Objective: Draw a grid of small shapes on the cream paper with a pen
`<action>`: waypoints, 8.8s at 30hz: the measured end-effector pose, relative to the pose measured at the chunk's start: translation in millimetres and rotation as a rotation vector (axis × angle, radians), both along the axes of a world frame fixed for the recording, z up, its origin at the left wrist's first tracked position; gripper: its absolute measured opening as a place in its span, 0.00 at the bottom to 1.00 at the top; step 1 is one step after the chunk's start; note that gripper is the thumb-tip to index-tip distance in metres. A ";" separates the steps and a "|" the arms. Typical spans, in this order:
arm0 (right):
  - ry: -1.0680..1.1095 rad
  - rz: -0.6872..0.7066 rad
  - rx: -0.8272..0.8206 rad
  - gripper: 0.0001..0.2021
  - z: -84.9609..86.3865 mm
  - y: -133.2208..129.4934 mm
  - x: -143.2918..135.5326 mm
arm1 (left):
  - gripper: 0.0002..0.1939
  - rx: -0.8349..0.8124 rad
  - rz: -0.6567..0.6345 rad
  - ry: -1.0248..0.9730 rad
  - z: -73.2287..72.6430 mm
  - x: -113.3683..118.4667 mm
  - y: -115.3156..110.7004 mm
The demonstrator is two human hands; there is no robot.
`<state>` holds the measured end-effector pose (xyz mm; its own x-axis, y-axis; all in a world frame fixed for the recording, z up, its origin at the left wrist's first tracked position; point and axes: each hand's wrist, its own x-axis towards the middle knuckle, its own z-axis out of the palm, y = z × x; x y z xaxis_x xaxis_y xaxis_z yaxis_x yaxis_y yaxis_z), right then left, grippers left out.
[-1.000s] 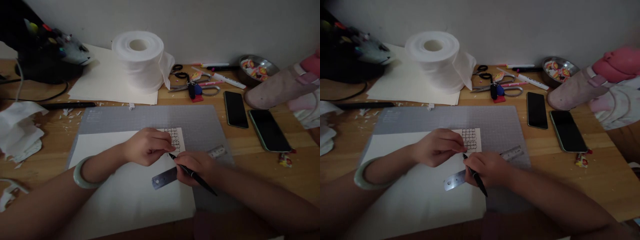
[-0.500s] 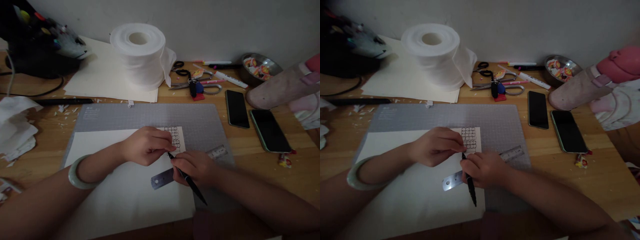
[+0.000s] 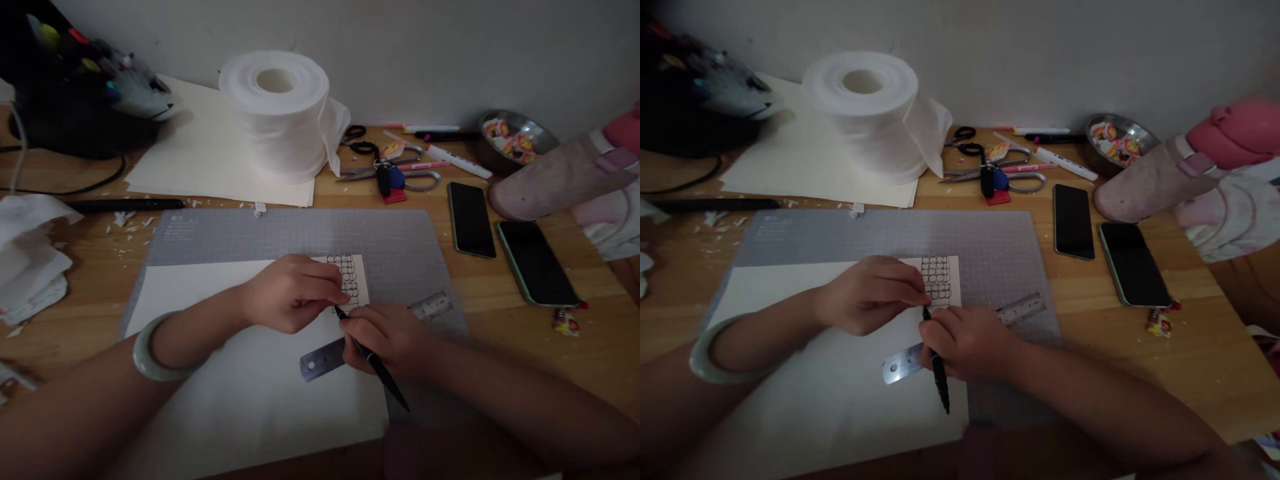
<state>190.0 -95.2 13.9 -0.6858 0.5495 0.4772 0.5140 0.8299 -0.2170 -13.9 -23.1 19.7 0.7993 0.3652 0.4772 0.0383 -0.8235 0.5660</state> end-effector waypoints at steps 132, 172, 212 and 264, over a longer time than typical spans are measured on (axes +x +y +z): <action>0.490 -0.217 -1.143 0.02 -3.6 64.7 -7.0 | 0.15 -0.014 -0.042 0.022 4.4 0.0 1.0; 1.147 -0.478 -1.441 0.05 5.0 83.8 -8.2 | 0.11 0.107 0.083 0.000 -4.8 0.8 -2.5; 0.361 -0.476 -0.912 0.16 8.5 22.3 -2.9 | 0.07 -0.896 0.416 -0.527 -5.8 -0.5 9.4; 0.224 -0.384 -0.935 0.14 14.9 33.4 -4.0 | 0.07 -0.292 0.409 -0.177 -2.5 -6.0 4.8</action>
